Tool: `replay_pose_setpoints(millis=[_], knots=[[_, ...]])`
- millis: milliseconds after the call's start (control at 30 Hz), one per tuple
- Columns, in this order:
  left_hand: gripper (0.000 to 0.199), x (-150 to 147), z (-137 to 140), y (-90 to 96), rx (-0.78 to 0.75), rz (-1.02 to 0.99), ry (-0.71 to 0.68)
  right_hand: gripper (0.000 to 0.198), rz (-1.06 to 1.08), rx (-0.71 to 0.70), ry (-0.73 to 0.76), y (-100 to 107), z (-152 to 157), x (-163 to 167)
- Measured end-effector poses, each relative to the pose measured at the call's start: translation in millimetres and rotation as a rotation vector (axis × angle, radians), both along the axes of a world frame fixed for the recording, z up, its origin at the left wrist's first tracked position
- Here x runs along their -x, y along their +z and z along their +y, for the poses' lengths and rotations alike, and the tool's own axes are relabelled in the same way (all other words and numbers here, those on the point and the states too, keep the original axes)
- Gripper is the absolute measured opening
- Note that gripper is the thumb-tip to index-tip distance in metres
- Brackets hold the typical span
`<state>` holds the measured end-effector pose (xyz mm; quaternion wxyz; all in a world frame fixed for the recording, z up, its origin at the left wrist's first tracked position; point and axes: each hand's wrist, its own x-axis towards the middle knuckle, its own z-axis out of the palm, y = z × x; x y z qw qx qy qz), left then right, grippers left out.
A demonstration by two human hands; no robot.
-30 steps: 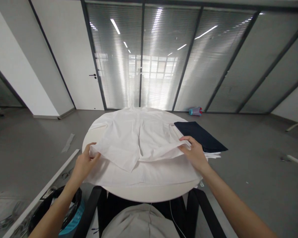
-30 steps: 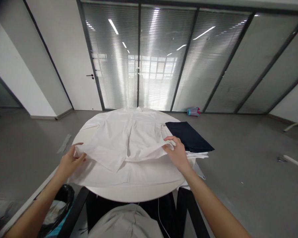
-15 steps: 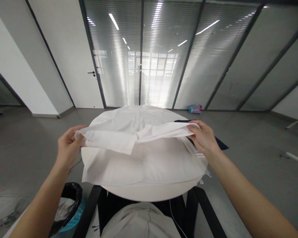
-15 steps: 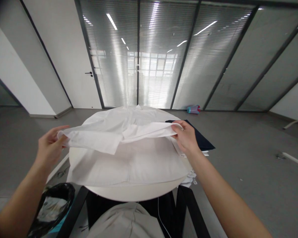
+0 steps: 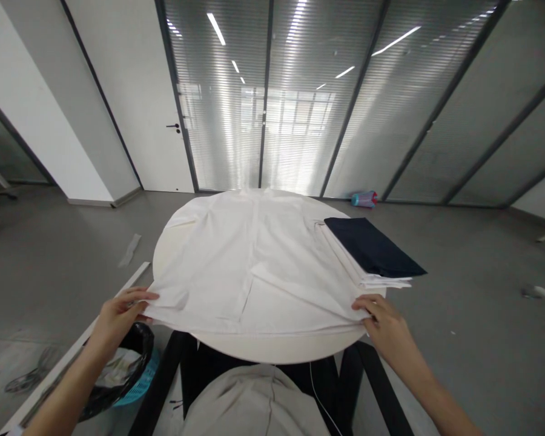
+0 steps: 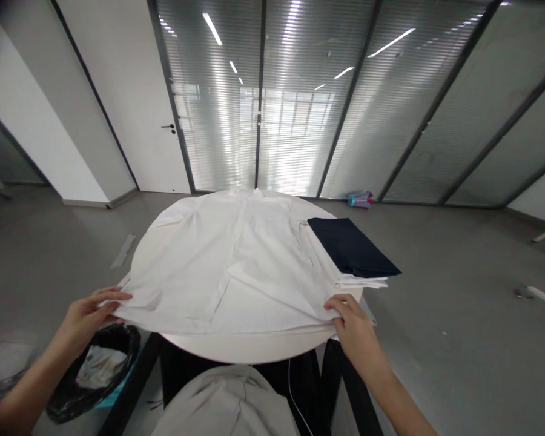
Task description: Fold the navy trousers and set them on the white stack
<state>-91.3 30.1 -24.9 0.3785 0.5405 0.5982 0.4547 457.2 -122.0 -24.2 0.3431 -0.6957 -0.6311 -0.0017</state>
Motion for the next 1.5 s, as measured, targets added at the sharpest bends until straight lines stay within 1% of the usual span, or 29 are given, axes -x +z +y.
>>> replay_pose_setpoints(millis=[67, 167, 233, 300, 333, 433, 500, 567, 667, 800, 900, 933, 1000, 1067, 1133, 1200, 1233, 1300, 1400, 1500], knots=[[0.036, 4, -5, -7.0, -0.111, 0.181, -0.029, 0.027, -0.104, 0.042, -0.001, -5, -5, -1], [0.029, 7, -5, -10.2, -0.409, 0.565, -0.06, 0.029, -0.258, 0.116, -0.028, 0, -5, 4], [0.029, 6, -3, -6.8, -0.579, 0.792, -0.093, 0.031, -0.327, 0.153, -0.018, 8, -2, 14], [0.029, 0, 0, 0.1, -0.677, 0.926, -0.183, 0.032, -0.335, 0.187, 0.037, 16, 3, 29], [0.03, -5, 1, 4.4, -0.705, 0.962, -0.253, 0.032, -0.319, 0.207, 0.084, 20, 7, 38], [0.037, -26, 1, 18.8, -0.734, 0.983, -0.493, 0.039, -0.236, 0.28, 0.217, 32, 23, 67], [0.043, -42, -3, 28.3, -0.739, 0.963, -0.63, 0.045, -0.149, 0.326, 0.237, 38, 38, 85], [0.045, -60, -7, 36.3, -0.753, 0.937, -0.73, 0.047, -0.039, 0.361, 0.238, 43, 54, 101], [0.04, -84, -10, 43.2, -0.771, 0.943, -0.794, 0.056, 0.123, 0.353, 0.253, 44, 77, 116], [0.021, -107, -10, 44.6, -0.761, 1.017, -0.852, 0.068, 0.35, 0.308, 0.269, 39, 97, 123], [0.008, -115, -11, 44.3, -0.735, 1.019, -0.891, 0.077, 0.573, 0.269, 0.286, 36, 104, 121], [0.006, -116, -12, 44.3, -0.723, 1.013, -0.897, 0.079, 0.622, 0.26, 0.289, 36, 105, 121], [0.01, -117, -15, 44.4, -0.707, 0.997, -0.906, 0.08, 0.658, 0.273, 0.308, 38, 103, 121], [0.011, -118, -17, 44.2, -0.717, 0.98, -0.907, 0.07, 0.622, 0.315, 0.35, 40, 99, 125], [0.009, -120, -18, 43.2, -0.758, 0.972, -0.903, 0.046, 0.528, 0.337, 0.39, 43, 94, 130], [0.019, -124, -19, 41.6, -0.814, 0.979, -0.88, 0.023, 0.407, 0.313, 0.419, 47, 90, 137], [0.023, -126, -21, 40.4, -0.843, 0.984, -0.865, 0.018, 0.35, 0.287, 0.426, 49, 87, 140], [0.028, -132, -24, 37.6, -0.897, 0.988, -0.834, 0.017, 0.246, 0.227, 0.425, 53, 82, 145], [0.024, -143, -33, 31.4, -0.942, 0.969, -0.803, 0.022, 0.109, 0.147, 0.397, 59, 73, 148], [0.022, -152, -42, 22.1, -0.952, 0.976, -0.782, 0.023, -0.069, 0.087, 0.439, 57, 61, 150]])
